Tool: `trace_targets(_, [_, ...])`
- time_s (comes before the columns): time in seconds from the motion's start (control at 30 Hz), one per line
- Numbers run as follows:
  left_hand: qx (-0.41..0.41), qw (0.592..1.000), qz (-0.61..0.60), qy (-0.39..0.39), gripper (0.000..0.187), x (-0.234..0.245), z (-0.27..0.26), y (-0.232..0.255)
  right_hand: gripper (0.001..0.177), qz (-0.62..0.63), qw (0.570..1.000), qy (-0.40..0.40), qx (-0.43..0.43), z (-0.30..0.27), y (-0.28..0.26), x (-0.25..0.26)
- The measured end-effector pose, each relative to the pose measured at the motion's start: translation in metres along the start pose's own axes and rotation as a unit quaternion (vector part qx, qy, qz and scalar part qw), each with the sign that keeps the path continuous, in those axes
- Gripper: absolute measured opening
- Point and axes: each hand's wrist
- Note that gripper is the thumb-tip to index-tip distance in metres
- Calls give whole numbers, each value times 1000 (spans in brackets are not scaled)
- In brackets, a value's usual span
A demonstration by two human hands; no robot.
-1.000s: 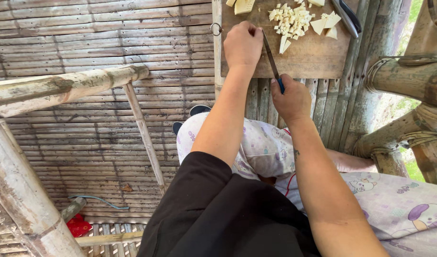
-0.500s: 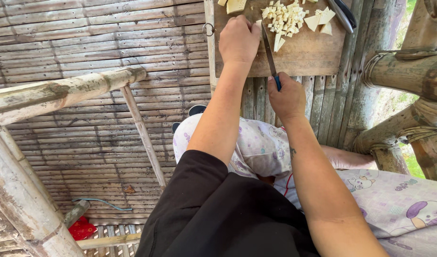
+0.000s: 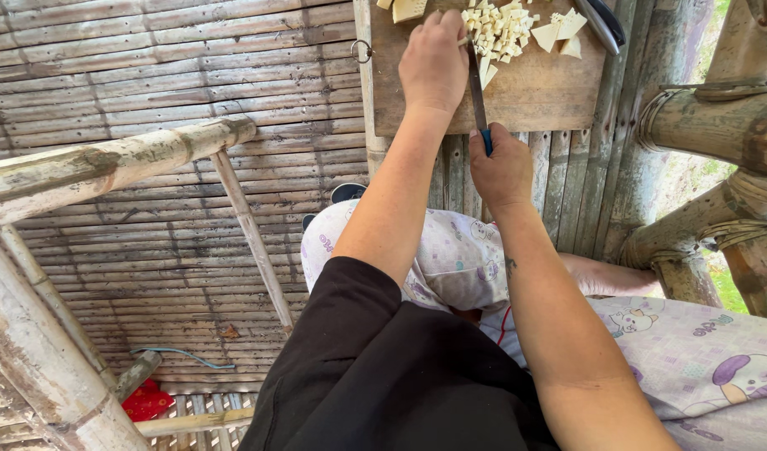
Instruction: The person sits on a bamboo floor and uses a knife to chop a white vegetable into small cubes on a wooden cutting board. The chopped pieces are periodically gathered and transferred into a woven basket. The person handles the vegetable and knife with both hands, maintaining a steady rhythm.
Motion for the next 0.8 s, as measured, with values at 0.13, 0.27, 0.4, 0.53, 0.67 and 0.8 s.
trace_targets(0.13, [-17, 998, -42, 41, 15, -3, 1, -6, 33, 8, 1000, -3, -17, 0, -1, 1])
trace_targets(0.27, [95, 981, -167, 41, 13, 12, 0, -28, 32, 0, 1000, -11, 6, -1, -4, 1])
trace_targets(0.4, [212, 929, -303, 12, 19, 18, -12, -47, 33, -9, 999, -27, 21, -6, -4, 1])
trace_targets(0.53, [243, 918, -311, 25, 18, 7, -23, -42, 34, -13, 999, -41, 29, -10, -5, 1])
trace_targets(0.67, [263, 927, -266, 25, 18, 5, -27, -37, 33, -36, 997, -38, 53, -13, -6, -2])
trace_targets(0.8, [238, 945, -223, 30, 17, 10, -29, -34, 35, -76, 995, -47, 42, -11, -6, -3])
Point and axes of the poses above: each hand's wrist, its own z-axis towards the middle knuckle, its own x-axis out of the back of the hand, y = z × x, and after that the axes turned 1 degree about -x, right-handed
